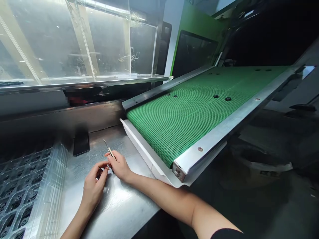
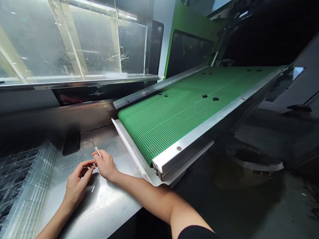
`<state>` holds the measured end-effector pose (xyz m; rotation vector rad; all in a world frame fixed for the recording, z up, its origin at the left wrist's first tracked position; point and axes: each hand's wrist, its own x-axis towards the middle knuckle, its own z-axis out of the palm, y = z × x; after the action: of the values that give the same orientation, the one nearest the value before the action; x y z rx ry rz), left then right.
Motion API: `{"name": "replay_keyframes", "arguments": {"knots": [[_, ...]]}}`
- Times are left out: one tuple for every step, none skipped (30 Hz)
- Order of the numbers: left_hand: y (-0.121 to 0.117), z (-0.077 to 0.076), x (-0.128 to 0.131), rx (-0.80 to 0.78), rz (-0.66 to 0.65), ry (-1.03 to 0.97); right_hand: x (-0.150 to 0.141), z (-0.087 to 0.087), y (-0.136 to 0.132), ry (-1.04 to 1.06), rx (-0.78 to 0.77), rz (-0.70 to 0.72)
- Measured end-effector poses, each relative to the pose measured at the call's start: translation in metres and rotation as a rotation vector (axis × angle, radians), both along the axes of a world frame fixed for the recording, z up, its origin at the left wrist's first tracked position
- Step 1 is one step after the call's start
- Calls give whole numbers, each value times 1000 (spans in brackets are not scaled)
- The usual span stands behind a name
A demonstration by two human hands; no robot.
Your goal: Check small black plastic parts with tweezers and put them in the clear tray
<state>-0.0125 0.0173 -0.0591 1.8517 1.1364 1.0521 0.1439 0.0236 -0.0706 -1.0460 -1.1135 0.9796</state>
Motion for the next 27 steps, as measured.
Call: {"name": "replay_keyframes", "arguments": {"knots": [[0,0,0,1,-1,1,0,0,0,1,-1,1],[0,-1,-1,2,-2,1,0,-1,0,3,-2,3],[0,-1,-1,2,-5,0,0,-2,0,5,-3,5],[0,-1,-1,2,-8,0,0,-2,1,7,-3,6],[0,-1,-1,2,-8,2,-1,-3,1,9,-3,7],[0,-1,0,0,-9,5,-1,-3,1,10,-2,9],[0,0,0,-2,-8,8,-1,-4,2,10,0,10],[0,0,0,-3,-6,9,-1,-4,2,10,3,10],[0,1,0,-3,-5,9,-1,-4,2,10,6,10],[0,1,1,-2,-4,7,0,-4,2,9,9,10],[-1,2,1,0,-5,2,0,-4,2,9,11,9],[-1,3,1,4,-7,-4,0,-4,2,8,13,8],[-2,3,1,9,-9,-9,0,-5,2,8,14,9],[-2,4,1,14,-12,-12,0,-5,1,8,14,11],[-3,4,1,20,-13,-15,0,-5,1,9,14,13],[-3,4,2,26,-13,-16,0,-5,1,10,13,16],[-4,5,2,31,-11,-16,0,-5,0,13,13,18],[-4,5,3,35,-8,-15,0,-6,0,16,12,20],[-5,5,4,38,-7,-16,0,-6,1,20,12,22],[-5,6,4,40,-8,-20,0,-6,1,24,11,25],[-5,6,5,42,-10,-25,0,-7,1,28,10,29],[-6,6,6,45,-14,-29,0,-7,1,31,9,33],[-6,7,6,50,-18,-33,0,-8,1,35,6,38],[-7,7,7,56,-21,-35,0,-9,1,38,4,44],[-7,8,7,64,-23,-34,0,-10,1,42,1,49],[-8,8,7,72,-25,-32,0,-10,1,45,-3,54],[-8,9,7,78,-26,-31,0,-11,1,47,-6,59]]}}
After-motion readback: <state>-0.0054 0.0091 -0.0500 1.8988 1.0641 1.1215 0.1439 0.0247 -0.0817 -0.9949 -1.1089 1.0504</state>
